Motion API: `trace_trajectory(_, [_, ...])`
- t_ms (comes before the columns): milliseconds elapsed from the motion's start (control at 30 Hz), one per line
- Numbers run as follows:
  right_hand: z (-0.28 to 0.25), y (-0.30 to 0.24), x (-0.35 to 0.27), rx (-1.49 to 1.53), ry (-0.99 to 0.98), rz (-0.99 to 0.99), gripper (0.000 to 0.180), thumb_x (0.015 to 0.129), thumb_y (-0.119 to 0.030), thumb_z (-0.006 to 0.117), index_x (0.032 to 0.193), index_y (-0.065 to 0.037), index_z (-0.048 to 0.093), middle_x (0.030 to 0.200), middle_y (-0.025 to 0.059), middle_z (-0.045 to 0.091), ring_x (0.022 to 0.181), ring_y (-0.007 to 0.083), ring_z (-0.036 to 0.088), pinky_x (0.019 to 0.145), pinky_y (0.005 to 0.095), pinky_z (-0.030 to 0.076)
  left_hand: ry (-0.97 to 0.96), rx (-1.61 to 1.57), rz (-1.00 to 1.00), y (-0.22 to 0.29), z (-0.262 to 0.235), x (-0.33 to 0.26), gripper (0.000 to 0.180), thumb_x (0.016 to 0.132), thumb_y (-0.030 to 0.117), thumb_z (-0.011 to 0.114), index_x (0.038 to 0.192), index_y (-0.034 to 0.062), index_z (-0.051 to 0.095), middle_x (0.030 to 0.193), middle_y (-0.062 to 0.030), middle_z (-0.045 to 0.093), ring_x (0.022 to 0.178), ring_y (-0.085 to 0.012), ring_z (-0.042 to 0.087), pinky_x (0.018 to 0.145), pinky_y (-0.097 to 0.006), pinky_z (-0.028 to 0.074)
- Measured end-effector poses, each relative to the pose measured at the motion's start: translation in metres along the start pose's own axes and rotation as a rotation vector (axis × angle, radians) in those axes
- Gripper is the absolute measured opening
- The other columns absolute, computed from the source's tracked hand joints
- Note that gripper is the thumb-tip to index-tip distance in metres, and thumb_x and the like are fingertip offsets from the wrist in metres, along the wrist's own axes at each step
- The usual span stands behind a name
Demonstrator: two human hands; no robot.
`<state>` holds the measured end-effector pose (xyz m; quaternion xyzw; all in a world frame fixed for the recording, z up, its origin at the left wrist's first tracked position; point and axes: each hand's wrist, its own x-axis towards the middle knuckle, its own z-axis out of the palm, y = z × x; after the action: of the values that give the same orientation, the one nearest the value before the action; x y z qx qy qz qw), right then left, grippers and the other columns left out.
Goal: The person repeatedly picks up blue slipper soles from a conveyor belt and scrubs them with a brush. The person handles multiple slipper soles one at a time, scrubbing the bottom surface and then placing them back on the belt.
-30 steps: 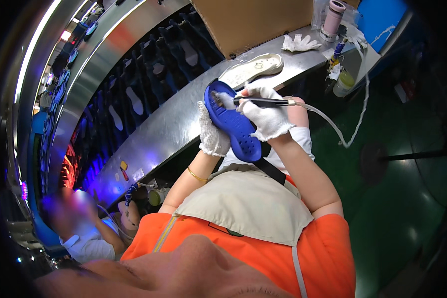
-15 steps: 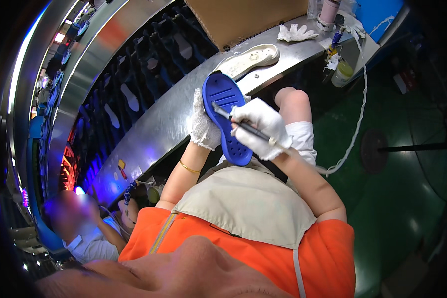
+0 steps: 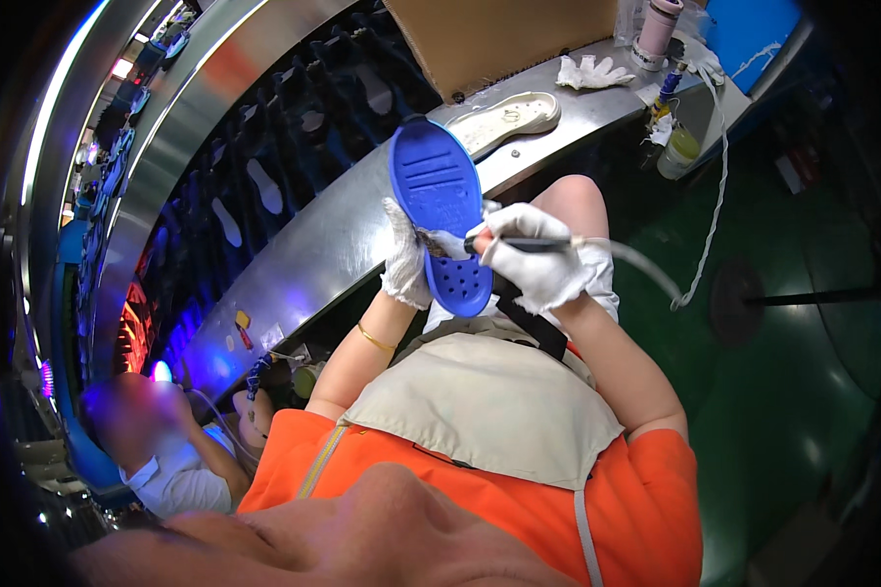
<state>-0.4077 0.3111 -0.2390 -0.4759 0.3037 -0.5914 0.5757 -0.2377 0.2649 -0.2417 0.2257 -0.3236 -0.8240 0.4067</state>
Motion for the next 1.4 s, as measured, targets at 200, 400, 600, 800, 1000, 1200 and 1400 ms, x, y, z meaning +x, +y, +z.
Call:
trace_trajectory(200, [0.017, 0.005, 0.032, -0.303, -0.079, -0.338, 0.012, 0.078, 0.001, 0.067, 0.085, -0.003, 0.059, 0.083, 0.0044, 0.061, 0.072, 0.0087, 0.056, 0.066, 0.0216, 0.046, 0.032, -0.171, 0.234, 0.014, -0.016, 0.025, 0.101, 0.068, 0.085, 0.029, 0.131, 0.0075, 0.040, 0.118, -0.0157, 0.056, 0.098, -0.0277, 0.060, 0.087, -0.041, 0.051])
trace_trajectory(400, [0.010, -0.007, 0.051, 0.003, -0.035, -0.017, 0.008, 0.077, 0.001, 0.065, 0.083, -0.002, 0.062, 0.084, 0.0056, 0.065, 0.076, 0.0092, 0.059, 0.069, 0.0254, 0.049, 0.104, -0.233, 0.356, 0.024, -0.035, 0.044, 0.085, 0.081, 0.075, 0.026, 0.133, 0.0087, 0.039, 0.121, -0.0097, 0.054, 0.108, -0.0273, 0.051, 0.097, -0.040, 0.041])
trace_trajectory(600, [0.001, 0.011, 0.059, 0.141, -0.133, 0.081, 0.009, 0.078, -0.005, 0.067, 0.084, -0.001, 0.062, 0.078, 0.0042, 0.063, 0.071, 0.0095, 0.059, 0.066, 0.0234, 0.049, -0.003, -0.361, 0.420, 0.041, -0.037, 0.062, 0.114, 0.057, 0.090, 0.035, 0.131, 0.0036, 0.042, 0.125, -0.0160, 0.053, 0.105, -0.0329, 0.056, 0.102, -0.045, 0.037])
trace_trajectory(800, [-0.021, 0.020, 0.067, 0.175, 0.046, -0.014, 0.007, 0.082, -0.001, 0.063, 0.083, -0.004, 0.056, 0.081, 0.0043, 0.061, 0.074, 0.0095, 0.057, 0.067, 0.0253, 0.049, 0.064, -0.108, 0.404, 0.046, -0.009, 0.080, 0.113, 0.058, 0.090, 0.033, 0.134, 0.0063, 0.038, 0.125, -0.0172, 0.052, 0.101, -0.0317, 0.058, 0.092, -0.047, 0.046])
trace_trajectory(1000, [-0.040, 0.029, 0.074, 0.597, 0.032, 0.314, 0.012, 0.081, -0.005, 0.066, 0.089, 0.000, 0.059, 0.084, 0.0070, 0.063, 0.075, 0.0123, 0.062, 0.068, 0.0250, 0.051, 0.128, 0.093, 0.380, 0.057, -0.018, 0.089, 0.112, 0.059, 0.088, 0.035, 0.135, 0.0056, 0.035, 0.123, -0.0200, 0.052, 0.102, -0.0324, 0.058, 0.086, -0.045, 0.051])
trace_trajectory(1200, [-0.048, 0.009, 0.082, 0.162, -0.197, 0.286, 0.013, 0.074, 0.006, 0.063, 0.086, 0.003, 0.060, 0.086, 0.0090, 0.064, 0.081, 0.0160, 0.063, 0.075, 0.0263, 0.051, 0.122, 0.280, 0.212, 0.066, -0.010, 0.085, 0.118, 0.054, 0.087, 0.041, 0.135, 0.0018, 0.033, 0.125, -0.0236, 0.049, 0.107, -0.0361, 0.056, 0.087, -0.047, 0.051])
trace_trajectory(1400, [-0.058, 0.016, 0.100, 0.160, -0.548, 0.376, 0.010, 0.075, -0.004, 0.067, 0.083, -0.002, 0.062, 0.084, 0.0070, 0.063, 0.076, 0.0148, 0.060, 0.071, 0.0279, 0.051, 0.142, 0.357, 0.017, 0.077, -0.014, 0.067, 0.107, 0.061, 0.081, 0.045, 0.128, -0.0012, 0.042, 0.115, -0.0217, 0.057, 0.096, -0.0299, 0.063, 0.077, -0.038, 0.056])
